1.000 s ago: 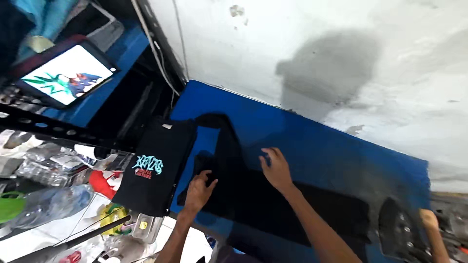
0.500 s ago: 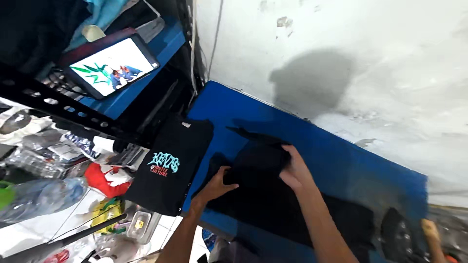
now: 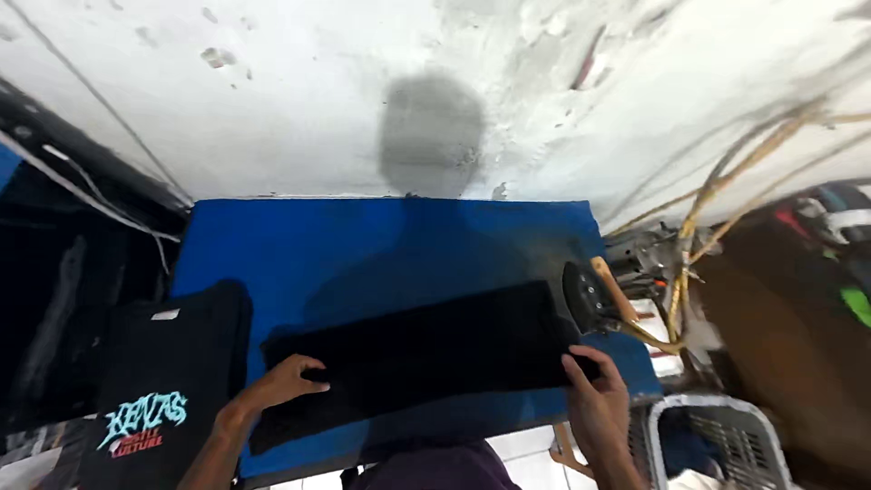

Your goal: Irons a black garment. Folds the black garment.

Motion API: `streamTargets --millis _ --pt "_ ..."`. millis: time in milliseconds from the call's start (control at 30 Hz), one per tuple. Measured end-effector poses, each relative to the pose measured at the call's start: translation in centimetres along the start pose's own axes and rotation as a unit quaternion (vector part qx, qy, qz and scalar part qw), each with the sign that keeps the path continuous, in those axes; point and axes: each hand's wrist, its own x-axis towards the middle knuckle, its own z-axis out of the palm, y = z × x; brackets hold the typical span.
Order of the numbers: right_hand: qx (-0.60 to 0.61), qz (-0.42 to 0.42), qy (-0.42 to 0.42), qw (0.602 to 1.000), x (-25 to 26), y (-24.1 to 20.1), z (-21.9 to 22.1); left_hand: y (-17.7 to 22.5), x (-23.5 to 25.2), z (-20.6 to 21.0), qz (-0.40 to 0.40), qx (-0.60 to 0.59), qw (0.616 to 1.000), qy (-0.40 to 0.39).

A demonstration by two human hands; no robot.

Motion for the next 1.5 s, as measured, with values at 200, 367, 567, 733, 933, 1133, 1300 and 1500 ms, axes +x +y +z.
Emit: streamTargets --millis 200,367,567,733,933,1133,1300,1500 --pt "0.063 -0.065 -0.065 0.994 3.7 0.8 -2.7 1.2 0.8 -0.1 -0.053 0.007 0.999 0.005" --pt "-0.244 0.059 -0.033 0.967 11.1 9.8 -5.4 2.4 1.3 -0.2 -0.099 0.029 0.994 0.026" --pt "-0.508 -0.100 -0.067 0.853 14.8 8.7 -9.3 2.2 1.9 0.4 -0.119 0.060 0.989 0.058" --pt "-0.593 -0.114 -0.077 0.794 22.3 6.8 -12.7 2.5 1.0 0.3 -0.142 0.019 0.988 0.064" --pt "-0.556 0.105 -0.154 0.810 25.3 7.7 -12.5 -0.4 -2.8 -1.0 -0.132 0.049 0.986 0.087" --pt "-0.192 0.283 -0.181 0.922 20.5 0.7 -9.8 -2.6 -3.0 0.4 -0.095 0.021 0.979 0.178" --pt "-0.118 0.299 -0.290 0.901 9.3 -0.9 -0.2 -3.6 -2.5 0.7 -0.093 0.015 0.975 0.200" --pt "-0.360 0.209 -0.448 0.791 -4.4 5.1 12.2 -3.5 -2.7 1.1 -0.096 0.014 0.971 0.220"
